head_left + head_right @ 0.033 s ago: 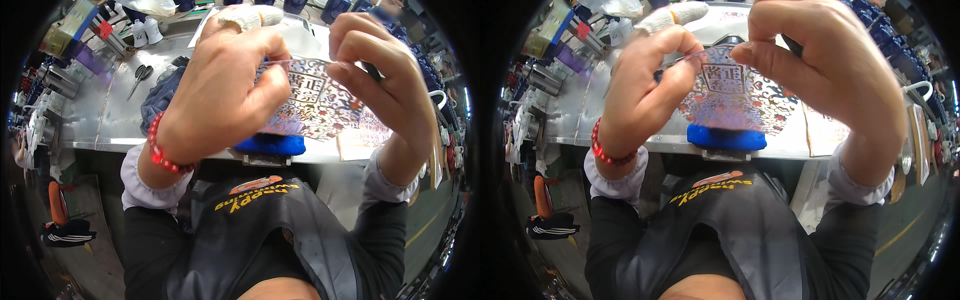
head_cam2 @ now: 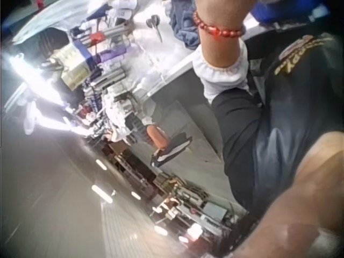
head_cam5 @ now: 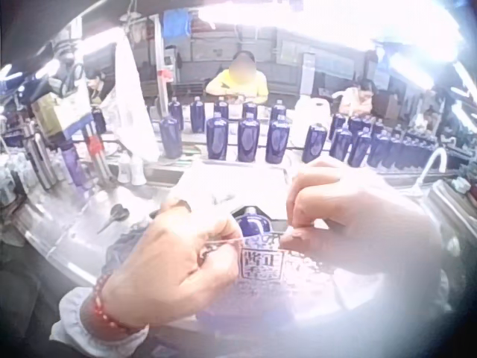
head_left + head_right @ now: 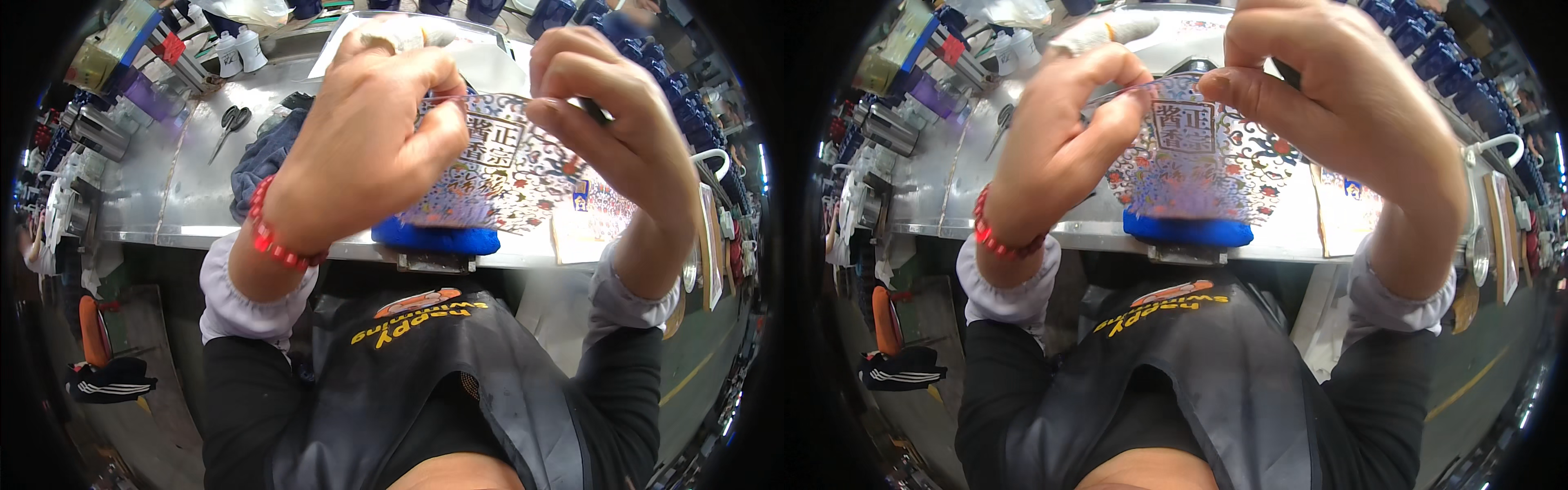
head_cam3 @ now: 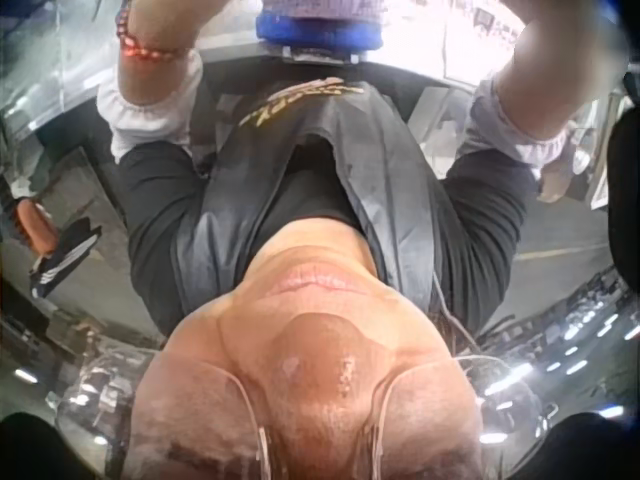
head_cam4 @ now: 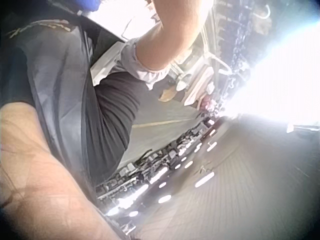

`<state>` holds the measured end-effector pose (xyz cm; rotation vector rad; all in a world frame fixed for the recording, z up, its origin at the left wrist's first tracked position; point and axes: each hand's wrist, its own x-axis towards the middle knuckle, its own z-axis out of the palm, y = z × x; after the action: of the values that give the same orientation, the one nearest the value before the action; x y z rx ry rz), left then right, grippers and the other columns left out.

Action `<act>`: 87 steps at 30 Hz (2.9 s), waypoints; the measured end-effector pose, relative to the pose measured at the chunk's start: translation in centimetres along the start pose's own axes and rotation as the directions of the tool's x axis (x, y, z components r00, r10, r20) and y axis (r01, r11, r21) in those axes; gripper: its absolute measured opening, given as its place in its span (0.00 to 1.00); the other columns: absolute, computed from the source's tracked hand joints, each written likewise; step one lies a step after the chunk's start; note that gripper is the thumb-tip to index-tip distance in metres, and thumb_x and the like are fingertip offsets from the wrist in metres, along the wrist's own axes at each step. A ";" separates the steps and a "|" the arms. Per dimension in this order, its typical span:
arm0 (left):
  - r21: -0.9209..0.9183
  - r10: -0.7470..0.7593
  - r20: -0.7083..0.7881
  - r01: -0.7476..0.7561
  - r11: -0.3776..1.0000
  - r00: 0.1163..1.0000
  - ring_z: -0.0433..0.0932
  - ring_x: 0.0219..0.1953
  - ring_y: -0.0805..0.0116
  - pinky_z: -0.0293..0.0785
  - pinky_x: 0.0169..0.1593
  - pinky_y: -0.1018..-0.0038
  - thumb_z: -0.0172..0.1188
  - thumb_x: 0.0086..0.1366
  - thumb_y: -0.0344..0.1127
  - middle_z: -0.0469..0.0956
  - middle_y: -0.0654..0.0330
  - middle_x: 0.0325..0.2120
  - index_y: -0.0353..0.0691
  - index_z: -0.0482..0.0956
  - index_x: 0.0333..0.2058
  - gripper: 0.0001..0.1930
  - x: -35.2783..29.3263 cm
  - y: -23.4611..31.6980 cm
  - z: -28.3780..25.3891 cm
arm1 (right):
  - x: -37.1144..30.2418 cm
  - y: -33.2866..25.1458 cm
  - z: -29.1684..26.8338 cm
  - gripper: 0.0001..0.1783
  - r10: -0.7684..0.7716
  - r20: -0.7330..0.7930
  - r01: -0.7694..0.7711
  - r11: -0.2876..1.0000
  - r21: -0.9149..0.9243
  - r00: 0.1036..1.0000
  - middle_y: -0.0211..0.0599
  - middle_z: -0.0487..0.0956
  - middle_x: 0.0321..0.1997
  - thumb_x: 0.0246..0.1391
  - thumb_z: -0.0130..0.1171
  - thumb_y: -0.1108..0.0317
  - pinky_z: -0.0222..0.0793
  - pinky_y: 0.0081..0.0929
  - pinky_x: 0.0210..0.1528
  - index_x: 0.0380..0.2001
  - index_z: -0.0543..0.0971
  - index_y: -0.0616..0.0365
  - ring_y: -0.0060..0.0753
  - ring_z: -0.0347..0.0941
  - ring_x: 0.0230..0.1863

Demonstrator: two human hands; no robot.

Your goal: The person applies decorative stickers to a blue ceramic bottle, smoothing each with a green tool and rotating the bottle to cover different sides. They peel backing from sticker sheets, align the stickers, and press them onto the bottle surface.

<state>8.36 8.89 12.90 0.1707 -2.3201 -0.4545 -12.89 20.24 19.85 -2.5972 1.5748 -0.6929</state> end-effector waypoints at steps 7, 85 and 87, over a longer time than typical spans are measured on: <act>-0.198 -0.465 0.207 0.503 0.841 0.860 0.76 0.40 0.55 0.64 0.59 0.60 0.58 0.66 0.44 0.81 0.52 0.25 0.37 0.84 0.28 0.16 -1.4 -8.4 7.1 | -2.0 9.5 9.0 0.25 0.382 0.134 -0.405 0.870 0.280 0.914 0.36 0.76 0.32 0.70 0.54 0.47 0.70 0.30 0.44 0.34 0.80 0.62 0.32 0.74 0.39; -0.122 -0.490 -0.061 0.481 0.868 0.870 0.59 0.65 0.36 0.48 0.67 0.36 0.59 0.66 0.58 0.63 0.33 0.64 0.34 0.59 0.72 0.45 -8.1 -4.1 11.7 | -6.4 12.5 16.1 0.05 0.776 0.213 -0.357 0.017 0.934 0.593 0.31 0.76 0.57 0.66 0.60 0.72 0.70 0.20 0.50 0.34 0.77 0.55 0.18 0.73 0.47; -0.131 -0.491 -0.063 0.480 0.867 0.869 0.59 0.64 0.36 0.48 0.67 0.36 0.59 0.66 0.58 0.63 0.33 0.64 0.34 0.58 0.72 0.45 -8.1 -4.2 11.8 | -6.4 12.4 16.0 0.04 0.783 0.226 -0.369 0.004 0.930 0.579 0.31 0.76 0.57 0.66 0.61 0.71 0.70 0.20 0.50 0.34 0.78 0.55 0.17 0.73 0.47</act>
<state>5.73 10.27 -1.68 0.7201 -2.1373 -0.8054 -19.63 16.31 0.10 -0.7550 1.3968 -1.4275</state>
